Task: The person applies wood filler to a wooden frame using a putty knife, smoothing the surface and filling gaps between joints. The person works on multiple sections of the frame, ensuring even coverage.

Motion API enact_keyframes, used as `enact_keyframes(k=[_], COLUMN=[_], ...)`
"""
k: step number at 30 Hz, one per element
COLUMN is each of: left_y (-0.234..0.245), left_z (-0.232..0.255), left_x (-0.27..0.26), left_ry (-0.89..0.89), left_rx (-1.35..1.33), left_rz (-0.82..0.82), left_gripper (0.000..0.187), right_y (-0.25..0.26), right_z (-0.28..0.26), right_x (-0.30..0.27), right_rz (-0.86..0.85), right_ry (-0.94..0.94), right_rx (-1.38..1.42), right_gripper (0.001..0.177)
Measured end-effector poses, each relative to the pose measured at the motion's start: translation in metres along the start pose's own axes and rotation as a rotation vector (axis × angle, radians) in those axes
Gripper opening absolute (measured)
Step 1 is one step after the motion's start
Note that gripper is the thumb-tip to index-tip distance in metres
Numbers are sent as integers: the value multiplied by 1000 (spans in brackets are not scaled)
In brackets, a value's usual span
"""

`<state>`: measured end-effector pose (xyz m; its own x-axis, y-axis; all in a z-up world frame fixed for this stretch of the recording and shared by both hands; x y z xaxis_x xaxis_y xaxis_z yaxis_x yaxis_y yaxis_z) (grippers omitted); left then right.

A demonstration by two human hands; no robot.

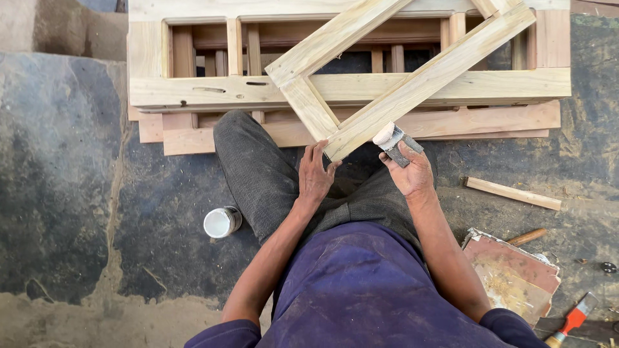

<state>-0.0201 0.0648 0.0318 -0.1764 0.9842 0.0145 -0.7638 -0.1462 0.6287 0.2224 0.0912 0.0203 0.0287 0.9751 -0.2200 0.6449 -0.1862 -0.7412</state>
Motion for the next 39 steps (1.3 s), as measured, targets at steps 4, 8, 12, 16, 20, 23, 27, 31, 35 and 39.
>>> enact_keyframes(k=[4, 8, 12, 16, 20, 23, 27, 31, 35, 39], left_y=[2, -6, -12, -26, -47, -50, -52, -56, -54, -52], left_z=[1, -17, -49, -71, -82, -80, -83, -87, -87, -85], left_x=[1, 4, 9, 18, 18, 18, 18, 19, 19, 19], left_ry=[-4, 132, 291, 375, 600, 624, 664, 683, 682, 692], left_rx=[-77, -129, -326, -342, -651, -790, -892, -926, -876, -882], left_rz=[-2, -63, 30, 14, -186, -254, -282, -290, -280, -263], left_gripper=[67, 63, 57, 47, 47, 44, 41, 40, 40, 37], right_y=[-6, -9, -15, -21, -41, -70, -117, -141, -150, -149], right_z=[7, 11, 14, 19, 25, 32, 29, 36, 51, 68], right_x=[0, 0, -2, 1, 9, 11, 5, 1, -1, 0], right_rz=[-18, 11, -6, -15, -60, -179, -441, -622, -825, -1004], right_ry=[-13, -26, -37, -38, -2, 28, 307, 433, 594, 680], right_rx=[-15, -40, -64, -169, -532, -886, -1392, -1601, -1899, -2131], right_gripper=[34, 37, 37, 39, 39, 37, 32, 34, 38, 42])
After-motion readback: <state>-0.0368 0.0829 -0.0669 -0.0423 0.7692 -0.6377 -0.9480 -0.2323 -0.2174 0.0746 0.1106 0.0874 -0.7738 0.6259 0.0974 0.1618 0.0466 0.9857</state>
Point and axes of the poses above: each hand's wrist, its own x-axis towards the middle knuckle, its own y-axis out of the back of the hand, z = x × y, the point moved 6 cm from there along x, towards the middle knuckle, and after that the axes turned 10 degrees about y, right-handed, at the moved point
